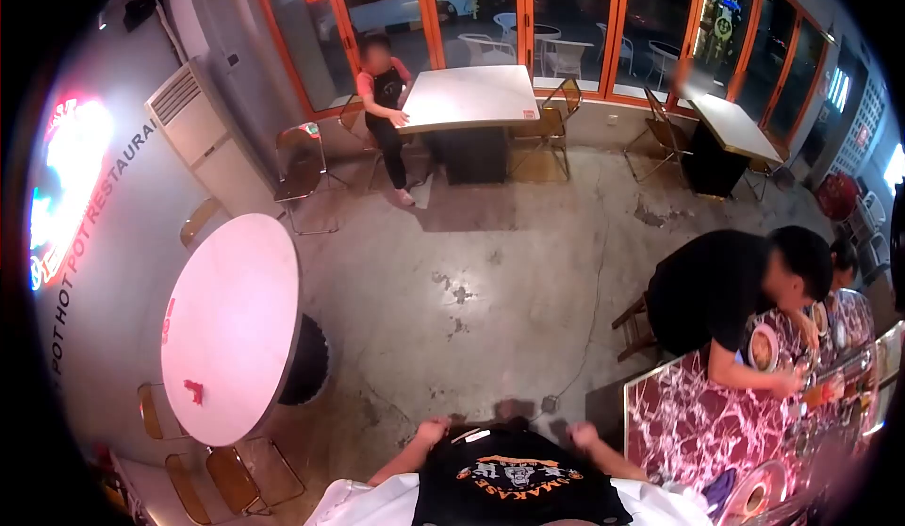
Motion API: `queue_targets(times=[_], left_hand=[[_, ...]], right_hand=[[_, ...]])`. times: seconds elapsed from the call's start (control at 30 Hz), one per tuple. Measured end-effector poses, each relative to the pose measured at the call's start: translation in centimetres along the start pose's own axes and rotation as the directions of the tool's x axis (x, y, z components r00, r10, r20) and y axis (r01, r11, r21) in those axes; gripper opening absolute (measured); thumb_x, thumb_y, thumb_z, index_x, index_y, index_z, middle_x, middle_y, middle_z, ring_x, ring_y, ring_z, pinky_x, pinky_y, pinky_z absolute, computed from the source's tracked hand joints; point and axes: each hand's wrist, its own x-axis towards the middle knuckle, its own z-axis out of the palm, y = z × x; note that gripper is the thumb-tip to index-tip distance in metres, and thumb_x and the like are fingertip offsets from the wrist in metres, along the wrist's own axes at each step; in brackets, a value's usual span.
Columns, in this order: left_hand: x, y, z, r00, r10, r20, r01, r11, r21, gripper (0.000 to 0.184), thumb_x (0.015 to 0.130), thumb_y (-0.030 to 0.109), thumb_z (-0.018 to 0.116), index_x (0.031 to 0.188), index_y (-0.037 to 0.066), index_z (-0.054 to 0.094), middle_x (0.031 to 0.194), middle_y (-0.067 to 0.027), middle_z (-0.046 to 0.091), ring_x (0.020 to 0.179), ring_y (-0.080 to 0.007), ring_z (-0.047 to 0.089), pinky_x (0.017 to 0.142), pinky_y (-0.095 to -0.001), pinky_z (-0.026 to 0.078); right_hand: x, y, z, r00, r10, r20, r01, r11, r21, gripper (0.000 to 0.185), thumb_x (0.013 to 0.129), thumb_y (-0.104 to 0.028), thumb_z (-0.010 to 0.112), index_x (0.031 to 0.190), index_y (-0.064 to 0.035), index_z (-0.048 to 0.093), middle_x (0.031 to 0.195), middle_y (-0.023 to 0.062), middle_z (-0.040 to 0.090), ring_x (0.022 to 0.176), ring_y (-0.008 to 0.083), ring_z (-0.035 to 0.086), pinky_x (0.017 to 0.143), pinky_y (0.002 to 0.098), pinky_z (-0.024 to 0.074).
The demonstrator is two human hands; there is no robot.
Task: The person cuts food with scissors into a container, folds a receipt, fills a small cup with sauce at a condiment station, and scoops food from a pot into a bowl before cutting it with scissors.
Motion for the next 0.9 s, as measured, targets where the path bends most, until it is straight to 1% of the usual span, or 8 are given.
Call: queue_targets(times=[0.2,0.3,0.4,0.47,0.6,0.73,0.83,0.9], left_hand=[[13.7,12.2,1.6,0.996,-0.031,-0.083,0.003,0.947,-0.321,0.015,0.088,0.014,0.057,0.079,0.005,0.064,0.063,-0.0025,0.059,0.053,-0.0136,0.053,0.049,-0.0317,0.043],[23.0,11.2,-0.4,0.994,-0.099,-0.043,0.105,0.981,0.160,0.021,0.088,0.024,0.059,0.081,0.005,0.064,0.068,-0.0060,0.061,0.056,-0.0181,0.057,0.049,-0.0348,0.044],[32.6,15.1,-0.1,0.984,0.102,0.145,-0.177,0.577,0.797,0.027,0.088,0.032,0.057,0.084,0.007,0.067,0.077,-0.0105,0.066,0.067,-0.0250,0.062,0.059,-0.0403,0.048],[37.8,20.7,1.6,0.903,0.319,0.286,-0.373,0.256,0.892,0.031,0.088,0.037,0.056,0.086,0.009,0.069,0.083,-0.0135,0.069,0.074,-0.0296,0.066,0.065,-0.0439,0.051],[48.7,34.9,4.8,0.817,0.294,0.497,-0.571,0.284,0.771,0.032,0.088,0.038,0.056,0.089,0.010,0.070,0.091,-0.0138,0.069,0.085,-0.0314,0.066,0.074,-0.0454,0.052],[60.2,54.3,11.4,0.941,-0.050,0.334,-0.317,0.207,0.925,0.044,0.091,0.045,0.048,0.096,0.008,0.072,0.101,-0.0160,0.069,0.099,-0.0320,0.064,0.091,-0.0433,0.048],[70.4,65.9,18.6,0.874,0.374,0.310,-0.406,0.211,0.889,0.034,0.087,0.032,0.057,0.071,0.004,0.068,0.067,-0.0092,0.067,0.059,-0.0227,0.063,0.059,-0.0396,0.051],[70.5,74.4,25.4,0.974,0.218,0.057,-0.218,0.855,0.471,0.023,0.088,0.025,0.058,0.083,0.005,0.067,0.073,-0.0083,0.067,0.062,-0.0212,0.062,0.060,-0.0360,0.050]], right_hand=[[18.8,-13.3,-28.8,0.931,0.132,-0.339,0.002,0.931,0.365,0.024,0.089,-0.027,0.060,0.079,-0.0055,0.065,0.066,0.0062,0.062,0.060,0.0167,0.057,0.058,0.0345,0.0459],[26.4,-14.4,-34.9,0.878,0.204,-0.432,0.044,0.867,0.497,0.020,0.088,-0.025,0.061,0.083,-0.0061,0.065,0.066,0.0058,0.062,0.061,0.0162,0.057,0.058,0.0338,0.0462],[33.0,-10.6,-34.0,0.930,0.119,-0.347,0.068,0.874,0.481,0.018,0.087,-0.022,0.061,0.082,-0.0059,0.064,0.068,0.0051,0.061,0.062,0.0152,0.056,0.060,0.0339,0.0468],[34.2,-9.6,-34.7,0.972,0.107,-0.212,-0.020,0.927,0.375,0.019,0.087,-0.023,0.063,0.083,-0.0049,0.065,0.069,0.0050,0.063,0.063,0.0144,0.057,0.061,0.0334,0.0474],[35.9,-6.7,-36.6,0.971,0.217,-0.101,-0.124,0.816,0.564,0.024,0.085,-0.027,0.067,0.087,-0.0031,0.068,0.075,0.0056,0.067,0.068,0.0149,0.061,0.064,0.0325,0.0489],[39.2,-5.4,-43.7,0.908,0.370,-0.196,-0.108,0.659,0.744,0.024,0.085,-0.026,0.067,0.094,-0.0027,0.069,0.078,0.0059,0.069,0.071,0.0148,0.063,0.066,0.0309,0.0499],[44.6,-4.0,-51.9,0.912,0.384,-0.147,-0.118,0.587,0.801,0.023,0.087,-0.023,0.066,0.098,-0.0027,0.068,0.079,0.0057,0.069,0.071,0.0147,0.064,0.067,0.0303,0.0504],[49.6,-0.4,-56.1,0.912,0.304,-0.277,-0.018,0.702,0.712,0.023,0.087,-0.022,0.067,0.100,-0.0033,0.068,0.079,0.0062,0.069,0.071,0.0150,0.063,0.067,0.0305,0.0507]])
